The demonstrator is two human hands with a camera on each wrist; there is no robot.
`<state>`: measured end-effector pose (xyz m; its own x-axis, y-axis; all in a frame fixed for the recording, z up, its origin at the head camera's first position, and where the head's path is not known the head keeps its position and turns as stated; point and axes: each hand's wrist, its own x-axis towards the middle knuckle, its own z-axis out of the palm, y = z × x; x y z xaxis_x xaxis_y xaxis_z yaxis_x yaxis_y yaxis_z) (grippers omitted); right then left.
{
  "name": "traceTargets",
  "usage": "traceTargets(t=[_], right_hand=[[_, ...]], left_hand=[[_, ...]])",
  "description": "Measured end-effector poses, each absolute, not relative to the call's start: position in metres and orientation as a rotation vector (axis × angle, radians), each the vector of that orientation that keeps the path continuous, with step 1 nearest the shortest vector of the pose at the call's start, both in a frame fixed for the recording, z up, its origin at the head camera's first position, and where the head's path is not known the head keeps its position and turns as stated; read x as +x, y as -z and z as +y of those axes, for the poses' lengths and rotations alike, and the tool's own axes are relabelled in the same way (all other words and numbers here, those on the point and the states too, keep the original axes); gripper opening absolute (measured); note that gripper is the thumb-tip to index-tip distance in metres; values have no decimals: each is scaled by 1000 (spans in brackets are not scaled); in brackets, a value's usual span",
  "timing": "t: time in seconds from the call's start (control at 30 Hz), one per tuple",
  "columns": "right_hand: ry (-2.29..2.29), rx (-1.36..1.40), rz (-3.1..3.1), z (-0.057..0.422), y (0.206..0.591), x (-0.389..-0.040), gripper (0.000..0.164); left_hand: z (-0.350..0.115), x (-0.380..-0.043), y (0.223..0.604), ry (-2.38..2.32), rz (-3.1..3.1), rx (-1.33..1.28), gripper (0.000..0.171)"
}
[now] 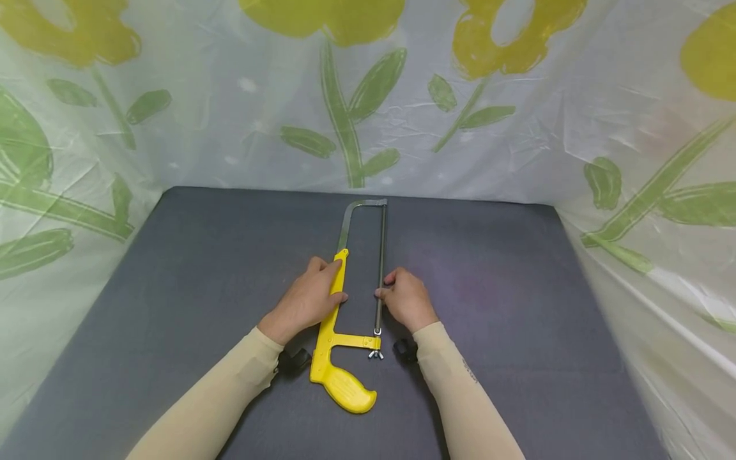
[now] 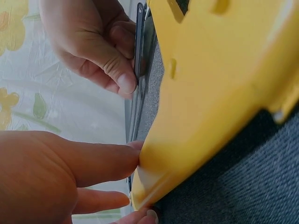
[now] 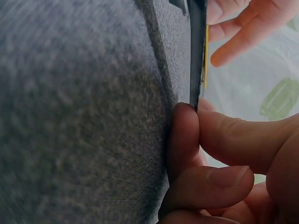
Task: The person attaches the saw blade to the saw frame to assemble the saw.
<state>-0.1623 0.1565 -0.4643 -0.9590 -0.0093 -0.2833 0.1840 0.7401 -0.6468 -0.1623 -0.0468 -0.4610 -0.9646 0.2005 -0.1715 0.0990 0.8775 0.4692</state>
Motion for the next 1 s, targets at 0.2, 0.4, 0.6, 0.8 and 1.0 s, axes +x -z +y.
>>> traceTargets(t=[0.2, 0.4, 0.6, 0.8, 1.0], right_hand=[[1015, 169, 2686, 158, 464, -164, 22], [1040, 157, 2676, 159, 464, -162, 20], [1017, 134, 2696, 165, 461, -151, 23], [945, 112, 2689, 170, 455, -125, 25], [917, 91, 2614, 167, 449, -98, 35]], left_hand=[[-48, -163, 460, -720, 2812, 207, 86], [-55, -159, 456, -728, 2751, 165, 93], [-56, -150, 452, -723, 2685, 204, 93], [-59, -143, 454, -754, 2669, 195, 94], [-62, -138, 455, -759, 2672, 161, 94]])
